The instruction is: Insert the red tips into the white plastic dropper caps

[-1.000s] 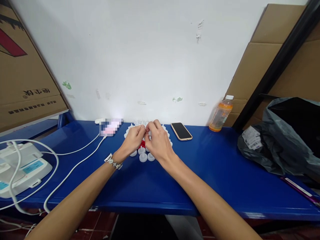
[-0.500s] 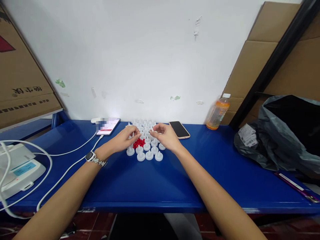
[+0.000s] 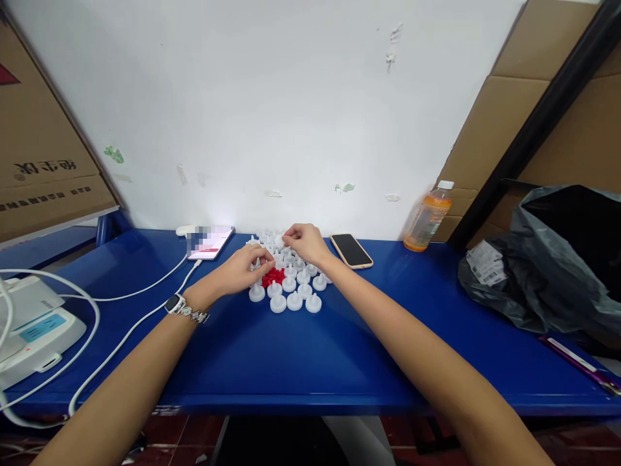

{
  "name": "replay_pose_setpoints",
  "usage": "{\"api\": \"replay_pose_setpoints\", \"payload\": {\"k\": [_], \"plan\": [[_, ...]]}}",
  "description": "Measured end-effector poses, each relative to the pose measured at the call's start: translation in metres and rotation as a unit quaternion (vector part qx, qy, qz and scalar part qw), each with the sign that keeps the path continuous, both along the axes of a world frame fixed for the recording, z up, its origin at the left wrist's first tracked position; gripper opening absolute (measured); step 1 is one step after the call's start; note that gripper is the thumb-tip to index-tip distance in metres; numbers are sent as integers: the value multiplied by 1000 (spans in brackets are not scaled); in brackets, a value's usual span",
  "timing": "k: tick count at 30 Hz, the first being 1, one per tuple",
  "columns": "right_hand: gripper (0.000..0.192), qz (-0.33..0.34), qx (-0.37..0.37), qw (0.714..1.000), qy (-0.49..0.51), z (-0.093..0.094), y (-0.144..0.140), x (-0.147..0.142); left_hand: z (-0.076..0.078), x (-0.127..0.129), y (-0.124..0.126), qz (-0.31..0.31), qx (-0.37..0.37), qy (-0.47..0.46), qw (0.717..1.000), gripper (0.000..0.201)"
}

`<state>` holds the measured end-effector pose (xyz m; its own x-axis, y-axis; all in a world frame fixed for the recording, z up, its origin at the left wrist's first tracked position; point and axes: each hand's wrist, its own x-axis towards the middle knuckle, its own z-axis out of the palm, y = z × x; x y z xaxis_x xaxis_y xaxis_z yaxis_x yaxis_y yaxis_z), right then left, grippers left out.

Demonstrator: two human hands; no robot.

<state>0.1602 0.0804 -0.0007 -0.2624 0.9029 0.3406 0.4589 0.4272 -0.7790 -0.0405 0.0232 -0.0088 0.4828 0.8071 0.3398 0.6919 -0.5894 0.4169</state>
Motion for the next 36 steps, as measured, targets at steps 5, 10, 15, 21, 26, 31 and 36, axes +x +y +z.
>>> {"api": "replay_pose_setpoints", "payload": {"k": [5, 10, 15, 21, 26, 31, 36], "plan": [[9, -23, 36, 981, -190, 3, 21, -10, -2, -2, 0, 15, 13, 2, 1000, 29], [13, -76, 81, 968, -227, 6, 30, -4, -2, 0, -3, 15, 15, 14, 1000, 27], [15, -27, 57, 988, -141, 5, 24, -13, -1, -4, 1, 22, 29, 19, 999, 22], [14, 28, 60, 968, -243, -5, 20, -24, -1, -13, 8, 55, 33, 27, 998, 21], [14, 11, 66, 957, -282, -8, 24, -20, -4, -12, 8, 48, 29, 30, 998, 20], [24, 4, 62, 969, -241, -7, 15, -17, -3, -11, 7, 36, 31, 17, 999, 19], [26, -31, 145, 975, -165, -5, -30, 2, 0, -7, -3, 31, 61, -16, 998, 26]]}}
